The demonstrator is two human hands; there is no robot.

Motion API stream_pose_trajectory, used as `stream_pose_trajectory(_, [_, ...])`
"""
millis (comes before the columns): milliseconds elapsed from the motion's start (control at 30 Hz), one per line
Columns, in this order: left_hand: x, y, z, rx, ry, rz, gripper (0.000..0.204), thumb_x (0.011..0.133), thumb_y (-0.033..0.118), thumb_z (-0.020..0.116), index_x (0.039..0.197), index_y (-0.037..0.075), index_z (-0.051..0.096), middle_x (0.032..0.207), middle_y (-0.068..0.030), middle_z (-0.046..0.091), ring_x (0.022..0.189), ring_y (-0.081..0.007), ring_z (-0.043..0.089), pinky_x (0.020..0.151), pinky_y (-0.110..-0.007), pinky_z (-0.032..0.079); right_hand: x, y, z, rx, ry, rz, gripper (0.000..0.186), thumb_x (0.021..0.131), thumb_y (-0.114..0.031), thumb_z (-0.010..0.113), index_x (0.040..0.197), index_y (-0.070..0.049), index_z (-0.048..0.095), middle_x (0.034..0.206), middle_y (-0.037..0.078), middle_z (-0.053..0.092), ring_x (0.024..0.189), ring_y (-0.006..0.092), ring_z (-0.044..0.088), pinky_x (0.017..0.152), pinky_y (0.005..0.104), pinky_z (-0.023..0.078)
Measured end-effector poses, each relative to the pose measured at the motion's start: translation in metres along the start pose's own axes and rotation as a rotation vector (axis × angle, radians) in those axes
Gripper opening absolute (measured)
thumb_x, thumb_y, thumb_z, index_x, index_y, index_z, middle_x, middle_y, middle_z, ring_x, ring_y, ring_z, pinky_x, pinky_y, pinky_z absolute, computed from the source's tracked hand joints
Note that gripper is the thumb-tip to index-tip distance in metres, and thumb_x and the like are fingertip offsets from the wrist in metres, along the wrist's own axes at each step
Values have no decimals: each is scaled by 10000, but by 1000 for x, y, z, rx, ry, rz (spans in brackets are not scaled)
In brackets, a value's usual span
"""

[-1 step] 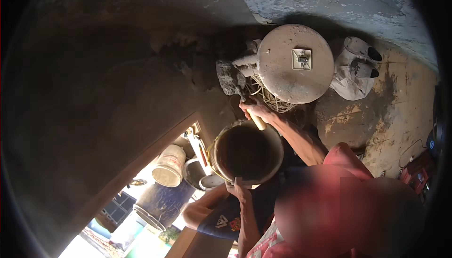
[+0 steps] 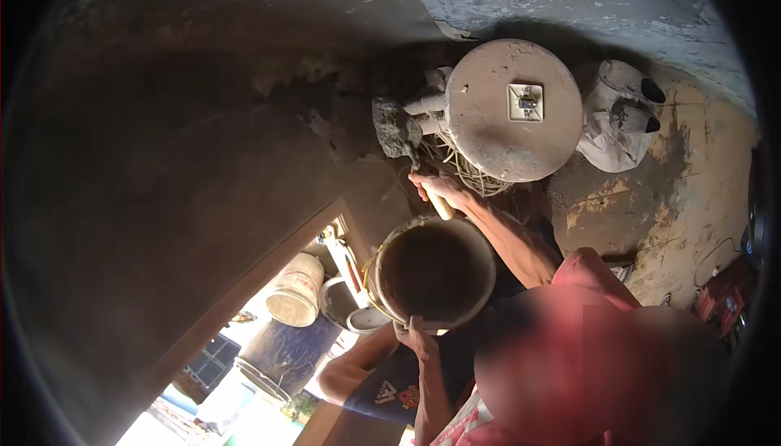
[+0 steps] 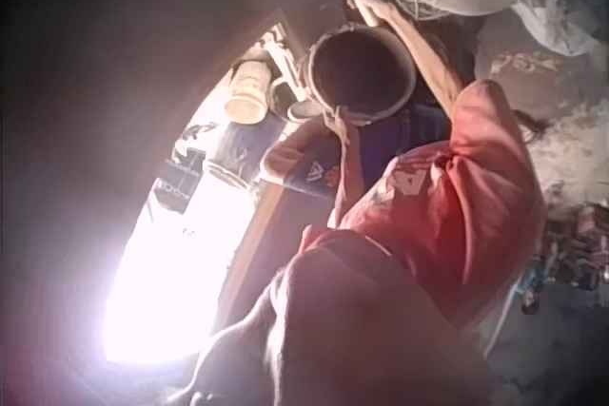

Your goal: Plastering a damaged section of a concrete wall using a trowel and a bucket of cement mix.

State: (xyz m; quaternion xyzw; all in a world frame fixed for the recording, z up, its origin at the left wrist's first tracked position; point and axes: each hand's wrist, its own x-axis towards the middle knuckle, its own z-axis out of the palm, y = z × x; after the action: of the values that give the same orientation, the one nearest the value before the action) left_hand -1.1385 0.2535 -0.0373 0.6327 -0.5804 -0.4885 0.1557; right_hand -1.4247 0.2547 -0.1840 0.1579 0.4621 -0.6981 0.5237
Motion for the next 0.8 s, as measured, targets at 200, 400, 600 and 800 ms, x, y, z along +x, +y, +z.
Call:
stream_pose_trajectory(200, [-13,-48,-26,86,19,-210,329,701,6,553,1028,-24,563,929,-32,581,816,-118,543,762,-252,441,142,8,5,259,173,-305,128,877,-142,639,942,-70,555,649,-20,519,513,42,495,424,210,390])
stream_pose_trajectory(400, [-18,-65,-41,52,89,-358,299,683,-64,510,962,42,520,835,3,525,700,-92,497,633,-234,431,216,38,59,-182,916,-617,212,849,-124,630,997,-9,529,710,87,579,585,243,569,535,370,460])
stream_pose_trajectory(600, [-18,-63,-49,100,79,-357,334,693,-35,543,1025,5,533,913,-28,554,793,-116,522,723,-261,440,240,32,186,-388,595,-222,267,882,-229,480,1074,-47,515,908,211,618,824,416,613,689,510,470])
stream_pose_trajectory(800, [-6,-53,-33,159,13,-272,380,703,-9,570,1081,-27,544,980,-52,579,873,-135,541,800,-282,446,46,49,174,-393,411,-566,247,885,-212,621,1041,-71,492,769,137,617,633,328,630,546,441,504])
